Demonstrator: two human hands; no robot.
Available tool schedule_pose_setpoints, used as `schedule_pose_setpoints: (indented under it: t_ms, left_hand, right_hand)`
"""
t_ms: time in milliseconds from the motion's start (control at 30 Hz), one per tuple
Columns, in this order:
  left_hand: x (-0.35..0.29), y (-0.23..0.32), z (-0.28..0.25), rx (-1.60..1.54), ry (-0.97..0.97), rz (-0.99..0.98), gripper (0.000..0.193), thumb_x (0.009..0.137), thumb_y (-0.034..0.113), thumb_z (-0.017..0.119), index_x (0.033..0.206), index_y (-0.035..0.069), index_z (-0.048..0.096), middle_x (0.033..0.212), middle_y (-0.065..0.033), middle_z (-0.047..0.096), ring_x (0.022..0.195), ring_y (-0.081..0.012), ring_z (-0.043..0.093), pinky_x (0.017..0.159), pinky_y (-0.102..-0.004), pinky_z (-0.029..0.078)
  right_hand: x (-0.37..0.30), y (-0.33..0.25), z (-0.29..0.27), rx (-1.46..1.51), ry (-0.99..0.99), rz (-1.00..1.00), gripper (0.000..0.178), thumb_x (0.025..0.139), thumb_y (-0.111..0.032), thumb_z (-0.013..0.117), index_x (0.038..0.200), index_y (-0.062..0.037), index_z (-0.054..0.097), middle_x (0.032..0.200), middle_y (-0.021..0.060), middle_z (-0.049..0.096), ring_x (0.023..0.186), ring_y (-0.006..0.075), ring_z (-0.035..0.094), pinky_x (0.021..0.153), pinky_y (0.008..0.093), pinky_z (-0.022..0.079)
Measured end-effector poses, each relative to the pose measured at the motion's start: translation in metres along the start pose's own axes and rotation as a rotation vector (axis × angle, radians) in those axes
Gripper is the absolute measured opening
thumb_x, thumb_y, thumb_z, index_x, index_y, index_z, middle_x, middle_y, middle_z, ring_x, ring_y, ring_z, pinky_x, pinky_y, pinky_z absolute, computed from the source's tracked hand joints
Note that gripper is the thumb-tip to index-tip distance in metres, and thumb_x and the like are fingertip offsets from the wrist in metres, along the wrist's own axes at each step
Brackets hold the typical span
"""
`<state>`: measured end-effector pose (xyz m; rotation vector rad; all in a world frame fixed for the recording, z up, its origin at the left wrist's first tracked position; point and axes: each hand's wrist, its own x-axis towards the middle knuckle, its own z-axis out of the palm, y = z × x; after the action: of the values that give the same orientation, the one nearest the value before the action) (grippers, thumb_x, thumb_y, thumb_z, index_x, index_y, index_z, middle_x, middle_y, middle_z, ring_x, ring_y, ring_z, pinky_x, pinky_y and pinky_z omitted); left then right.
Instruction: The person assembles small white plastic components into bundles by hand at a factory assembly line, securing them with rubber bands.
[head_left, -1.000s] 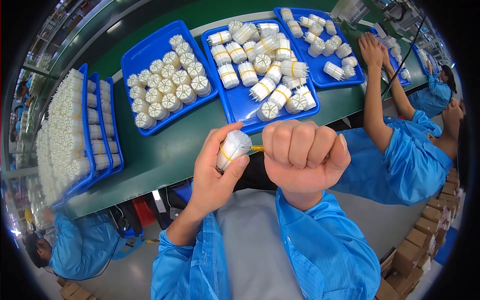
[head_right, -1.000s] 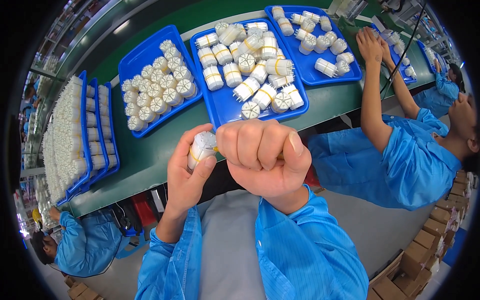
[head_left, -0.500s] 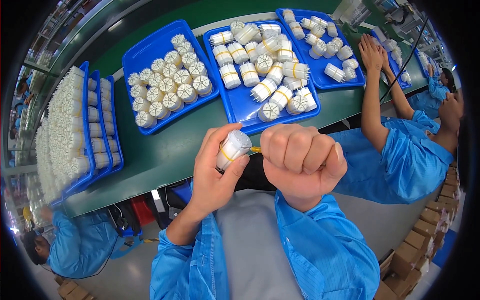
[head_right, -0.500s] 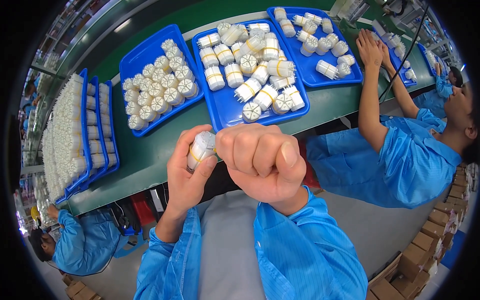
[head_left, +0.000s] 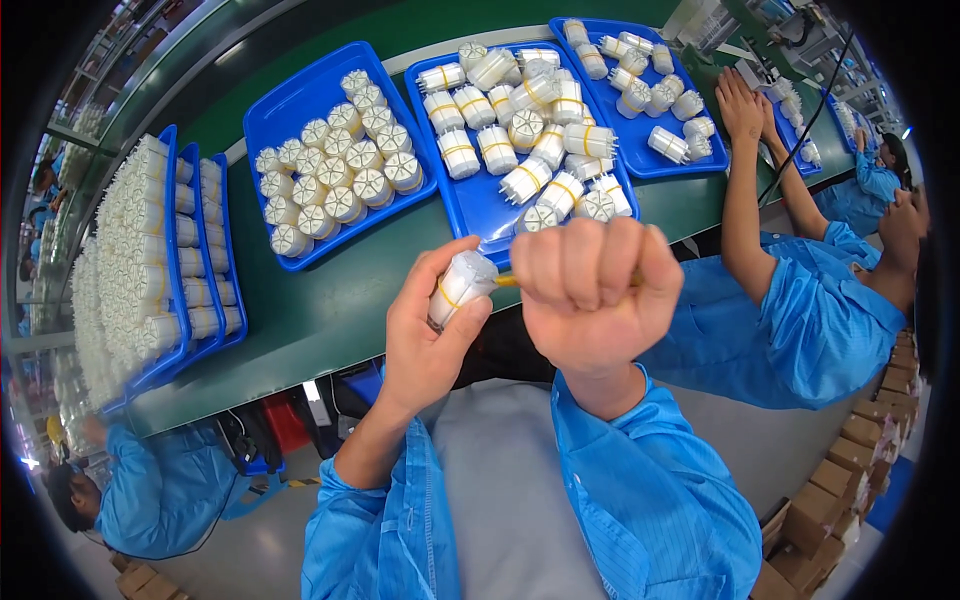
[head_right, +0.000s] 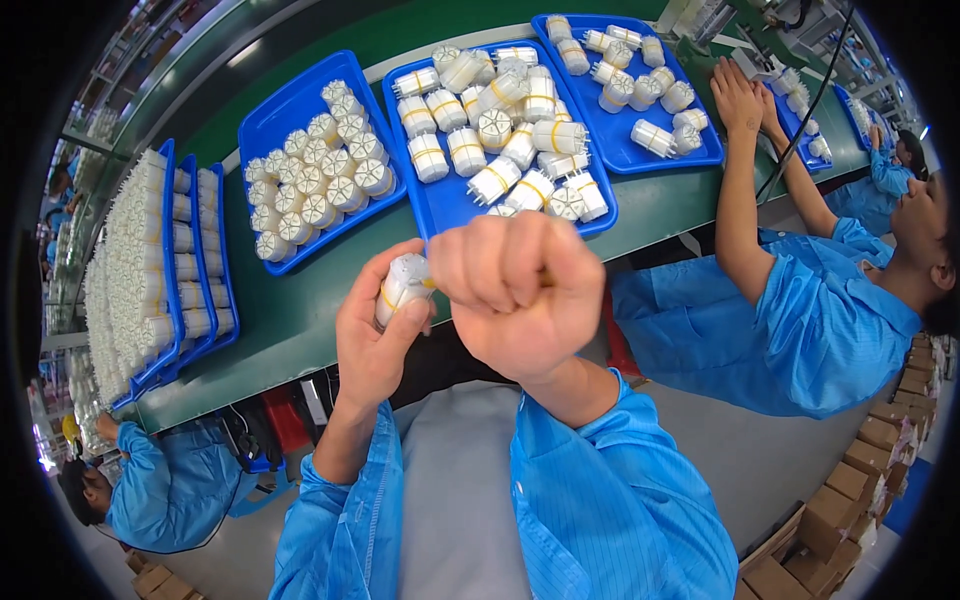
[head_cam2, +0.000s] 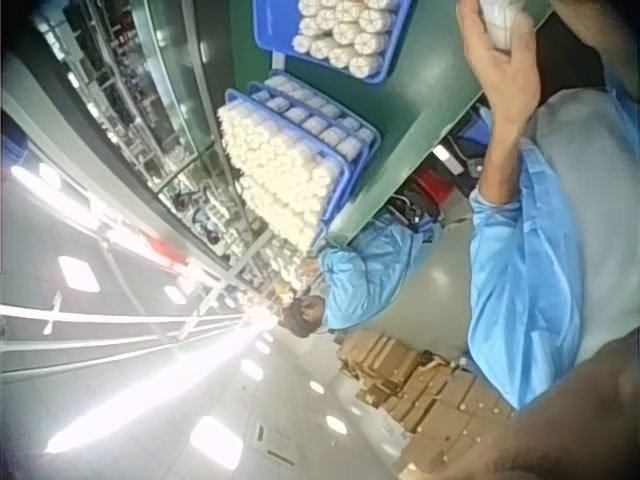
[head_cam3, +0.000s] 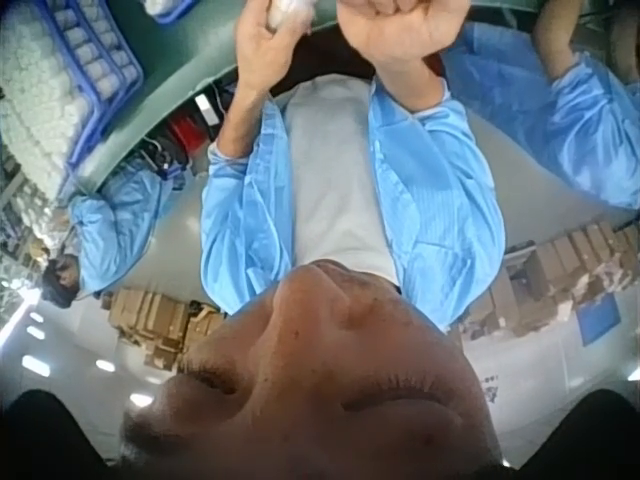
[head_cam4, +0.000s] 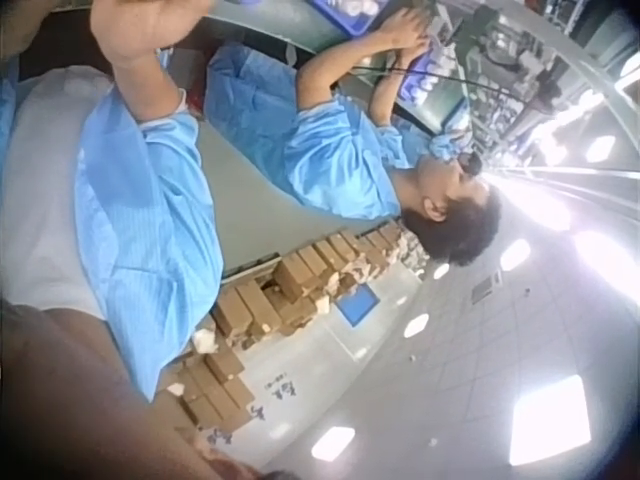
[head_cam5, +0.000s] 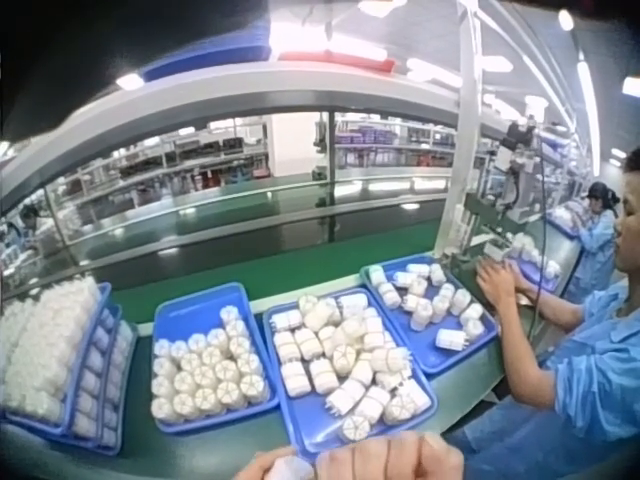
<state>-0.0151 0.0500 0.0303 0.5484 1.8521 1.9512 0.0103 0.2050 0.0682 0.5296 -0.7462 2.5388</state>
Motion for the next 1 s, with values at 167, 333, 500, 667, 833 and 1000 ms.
schedule_pose_setpoints:
  t_ms: [167, 333, 500, 667, 833, 1000]
  left_hand:
    - [-0.001, 0.007, 0.002, -0.431, -0.093, -0.08, 0.05, 0.092, 0.019, 0.057, 0.135, -0.001, 0.039, 0.103, -0.0101, 0.057, 0.084, -0.0123, 0.056, 0.071, -0.0267, 0.048]
    - [-0.005, 0.007, 0.005, -0.38, -0.145, -0.096, 0.057, 0.09, 0.025, 0.059, 0.134, -0.005, 0.038, 0.101, -0.0129, 0.059, 0.075, -0.0142, 0.056, 0.06, -0.0255, 0.045]
    - [-0.007, 0.011, 0.003, -0.381, -0.155, -0.155, 0.057, 0.089, 0.025, 0.059, 0.133, -0.007, 0.04, 0.1, -0.0113, 0.058, 0.073, -0.013, 0.054, 0.057, -0.0244, 0.041]
    - [-0.008, 0.01, 0.002, -0.395, -0.169, -0.164, 0.052, 0.09, 0.018, 0.058, 0.134, -0.003, 0.042, 0.084, -0.0047, 0.058, 0.07, -0.0066, 0.052, 0.061, -0.021, 0.043]
    - [-0.004, 0.005, 0.002, -0.209, -0.142, -0.115, 0.05, 0.091, 0.017, 0.058, 0.134, -0.003, 0.043, 0.084, -0.0041, 0.057, 0.07, -0.0076, 0.052, 0.062, -0.0226, 0.043]
    - [0.0, -0.002, 0.003, -0.562, -0.197, -0.111, 0.055, 0.093, 0.023, 0.056, 0.137, -0.006, 0.039, 0.094, -0.0085, 0.057, 0.079, -0.0119, 0.055, 0.065, -0.0244, 0.044]
  right_hand:
    - [0.005, -0.019, 0.001, -0.046, -0.089, -0.174, 0.047, 0.102, -0.037, 0.027, 0.062, -0.012, 0.034, 0.055, -0.0003, 0.037, 0.048, 0.0143, 0.028, 0.053, 0.0324, 0.028]
    - [-0.002, -0.015, -0.002, -0.045, -0.14, -0.095, 0.047, 0.102, -0.037, 0.028, 0.062, -0.0118, 0.035, 0.054, -0.0006, 0.036, 0.048, 0.014, 0.029, 0.053, 0.0322, 0.028]
    - [-0.003, -0.01, -0.004, -0.012, -0.156, -0.082, 0.047, 0.102, -0.036, 0.028, 0.062, -0.0117, 0.035, 0.055, -0.0008, 0.037, 0.049, 0.0138, 0.029, 0.053, 0.0321, 0.028]
    - [-0.004, -0.008, -0.004, -0.012, -0.147, -0.062, 0.046, 0.102, -0.035, 0.028, 0.062, -0.0117, 0.035, 0.055, -0.0006, 0.037, 0.049, 0.0134, 0.028, 0.053, 0.0318, 0.028]
    - [-0.001, -0.001, -0.008, -0.024, -0.085, 0.049, 0.044, 0.101, -0.032, 0.027, 0.061, -0.0121, 0.033, 0.053, -0.0004, 0.035, 0.047, 0.0124, 0.025, 0.05, 0.0309, 0.026]
    - [0.009, 0.001, -0.014, 0.146, 0.101, 0.1, 0.046, 0.101, -0.033, 0.027, 0.059, -0.0133, 0.031, 0.051, -0.0016, 0.032, 0.044, 0.0114, 0.026, 0.047, 0.0299, 0.026]
